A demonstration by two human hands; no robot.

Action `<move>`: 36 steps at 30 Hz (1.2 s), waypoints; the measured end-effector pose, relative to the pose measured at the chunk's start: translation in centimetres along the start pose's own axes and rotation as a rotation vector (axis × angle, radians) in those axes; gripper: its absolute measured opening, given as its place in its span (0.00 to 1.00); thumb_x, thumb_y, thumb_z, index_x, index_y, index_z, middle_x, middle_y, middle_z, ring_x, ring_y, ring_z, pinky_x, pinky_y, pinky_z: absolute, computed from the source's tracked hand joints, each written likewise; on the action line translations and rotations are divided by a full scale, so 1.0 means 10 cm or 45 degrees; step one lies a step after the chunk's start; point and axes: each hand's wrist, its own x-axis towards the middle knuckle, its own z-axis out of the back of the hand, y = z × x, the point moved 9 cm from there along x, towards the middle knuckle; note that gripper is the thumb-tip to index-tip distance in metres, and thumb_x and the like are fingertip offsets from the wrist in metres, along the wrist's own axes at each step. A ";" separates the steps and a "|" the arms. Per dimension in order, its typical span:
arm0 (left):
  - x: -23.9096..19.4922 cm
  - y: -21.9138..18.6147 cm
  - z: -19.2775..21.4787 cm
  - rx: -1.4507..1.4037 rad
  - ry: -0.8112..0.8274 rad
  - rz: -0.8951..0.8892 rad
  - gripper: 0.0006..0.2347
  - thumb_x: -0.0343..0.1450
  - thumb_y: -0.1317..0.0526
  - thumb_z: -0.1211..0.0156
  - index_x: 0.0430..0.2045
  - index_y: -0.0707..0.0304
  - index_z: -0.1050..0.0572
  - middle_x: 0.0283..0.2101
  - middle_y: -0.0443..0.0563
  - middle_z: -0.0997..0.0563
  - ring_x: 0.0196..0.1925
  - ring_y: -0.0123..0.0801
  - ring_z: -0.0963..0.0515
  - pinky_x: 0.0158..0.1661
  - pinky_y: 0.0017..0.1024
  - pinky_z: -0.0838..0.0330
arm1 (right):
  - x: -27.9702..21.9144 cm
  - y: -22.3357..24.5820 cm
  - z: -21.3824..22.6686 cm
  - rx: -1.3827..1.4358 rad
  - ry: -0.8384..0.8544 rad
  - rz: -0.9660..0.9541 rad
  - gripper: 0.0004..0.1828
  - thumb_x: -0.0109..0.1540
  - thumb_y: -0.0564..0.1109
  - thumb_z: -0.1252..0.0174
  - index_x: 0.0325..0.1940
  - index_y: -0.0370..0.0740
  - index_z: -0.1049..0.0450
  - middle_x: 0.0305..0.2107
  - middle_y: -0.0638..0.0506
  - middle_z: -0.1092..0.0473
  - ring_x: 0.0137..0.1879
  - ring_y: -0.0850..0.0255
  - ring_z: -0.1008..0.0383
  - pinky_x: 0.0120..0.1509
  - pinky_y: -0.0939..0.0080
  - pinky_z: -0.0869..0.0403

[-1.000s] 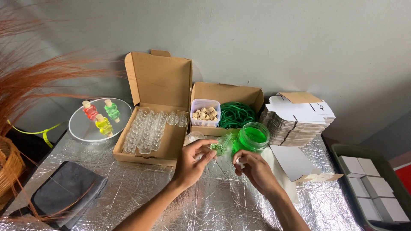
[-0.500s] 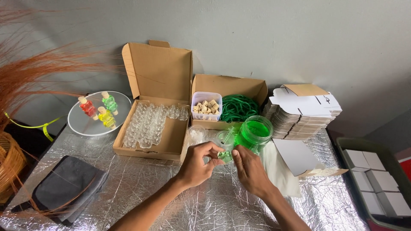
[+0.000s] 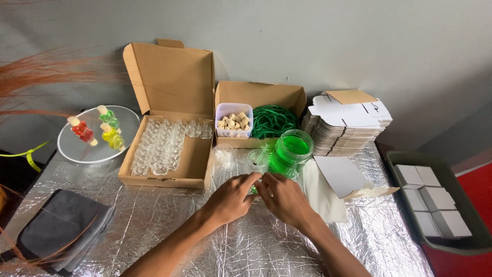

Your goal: The person threads green cords through wooden caps and attaches them to small glass perfume vials.

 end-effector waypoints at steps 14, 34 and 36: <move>0.02 0.01 0.04 0.018 0.012 -0.015 0.16 0.73 0.67 0.43 0.56 0.58 0.23 0.40 0.70 0.17 0.39 0.50 0.13 0.42 0.40 0.18 | -0.21 -1.11 0.09 -0.349 0.307 -0.592 0.17 0.63 0.38 0.56 0.48 0.47 0.23 0.40 0.46 0.23 0.45 0.44 0.18 0.47 0.41 0.20; 0.15 0.43 -0.17 0.308 -0.027 -0.222 0.13 0.72 0.69 0.40 0.50 0.61 0.21 0.41 0.64 0.16 0.43 0.43 0.15 0.48 0.36 0.21 | -0.29 -1.37 0.40 -0.631 -0.009 -0.752 0.04 0.56 0.39 0.35 0.32 0.45 0.15 0.28 0.46 0.23 0.40 0.50 0.18 0.42 0.46 0.19; 0.14 0.47 -0.18 0.296 -0.053 -0.240 0.12 0.72 0.70 0.40 0.49 0.63 0.21 0.39 0.64 0.15 0.42 0.41 0.15 0.47 0.34 0.20 | -0.34 -1.35 0.56 -0.513 -0.169 -0.825 0.10 0.57 0.38 0.43 0.30 0.44 0.16 0.24 0.44 0.23 0.34 0.48 0.19 0.39 0.46 0.20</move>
